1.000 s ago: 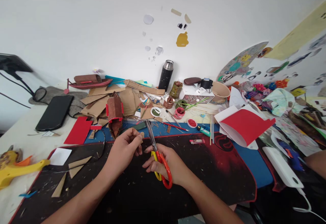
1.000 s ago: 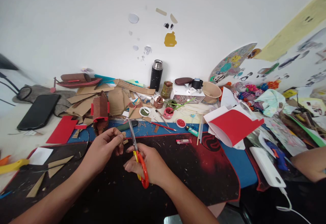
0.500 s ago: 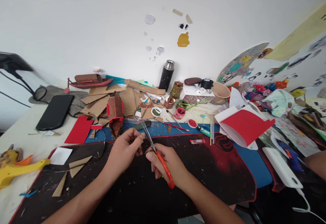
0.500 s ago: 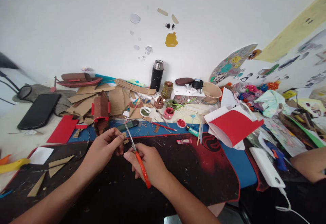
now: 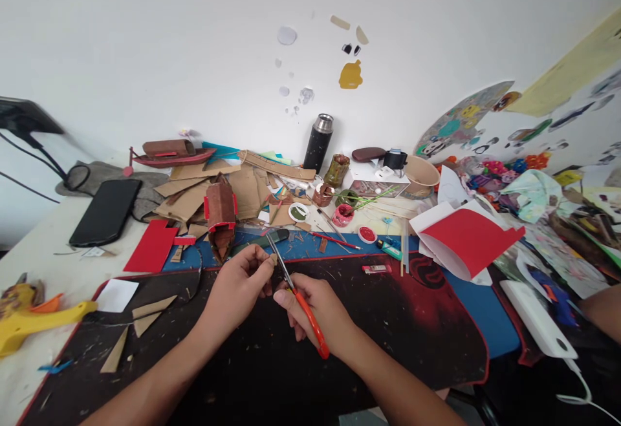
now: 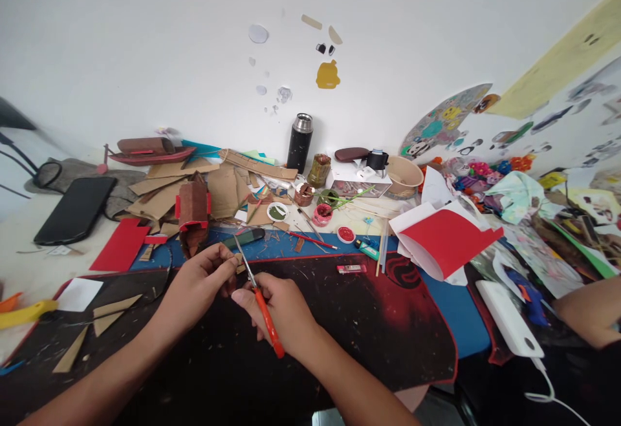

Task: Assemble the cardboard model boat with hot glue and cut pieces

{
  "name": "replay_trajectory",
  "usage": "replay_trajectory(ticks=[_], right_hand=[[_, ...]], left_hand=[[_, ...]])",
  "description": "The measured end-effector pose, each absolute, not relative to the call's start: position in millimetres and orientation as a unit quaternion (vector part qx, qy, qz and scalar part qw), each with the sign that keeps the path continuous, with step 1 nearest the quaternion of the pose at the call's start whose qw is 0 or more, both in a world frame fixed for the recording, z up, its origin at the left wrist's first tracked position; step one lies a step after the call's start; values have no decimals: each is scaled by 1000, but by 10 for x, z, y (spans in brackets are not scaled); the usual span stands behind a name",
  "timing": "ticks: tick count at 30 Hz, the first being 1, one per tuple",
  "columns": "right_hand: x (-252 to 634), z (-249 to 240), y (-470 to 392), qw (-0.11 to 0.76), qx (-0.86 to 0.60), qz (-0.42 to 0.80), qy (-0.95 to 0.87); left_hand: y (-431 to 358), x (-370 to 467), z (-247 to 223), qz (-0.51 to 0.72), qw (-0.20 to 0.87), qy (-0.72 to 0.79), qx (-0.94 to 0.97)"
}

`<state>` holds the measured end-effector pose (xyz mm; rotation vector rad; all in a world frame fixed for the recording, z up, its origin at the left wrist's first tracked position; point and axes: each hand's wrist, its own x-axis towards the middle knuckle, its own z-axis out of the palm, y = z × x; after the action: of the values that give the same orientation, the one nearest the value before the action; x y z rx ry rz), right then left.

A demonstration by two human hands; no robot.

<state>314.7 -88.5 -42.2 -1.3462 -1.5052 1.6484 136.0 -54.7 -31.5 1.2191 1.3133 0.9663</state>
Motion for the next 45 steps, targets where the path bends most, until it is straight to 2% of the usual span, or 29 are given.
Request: replay_trajectory(ticks=[7,11,19,24,31,45], right_hand=[[3145,-486,-887,264,-499,620,-545],[3198,-517,-846,303,-503,629,-509],[3391,-663,-705,399,-480,650,-433],[3410,-665,-719,410,-472,654,-426],[3428,-695,-735,425,-459,660,-416],[3430,-715,-755,434,-459,660,-407]], left_hand=[[-552,1348,-308,398,524,552,512],[-577,1297,-338,359,509,548,559],[-558,1211,-454,34,327,543,772],[-486,1247,-392,-54,265,532,802],[-433,1277,-352,-94,216,533,813],[-667,1295,-486,-25,210,550,808]])
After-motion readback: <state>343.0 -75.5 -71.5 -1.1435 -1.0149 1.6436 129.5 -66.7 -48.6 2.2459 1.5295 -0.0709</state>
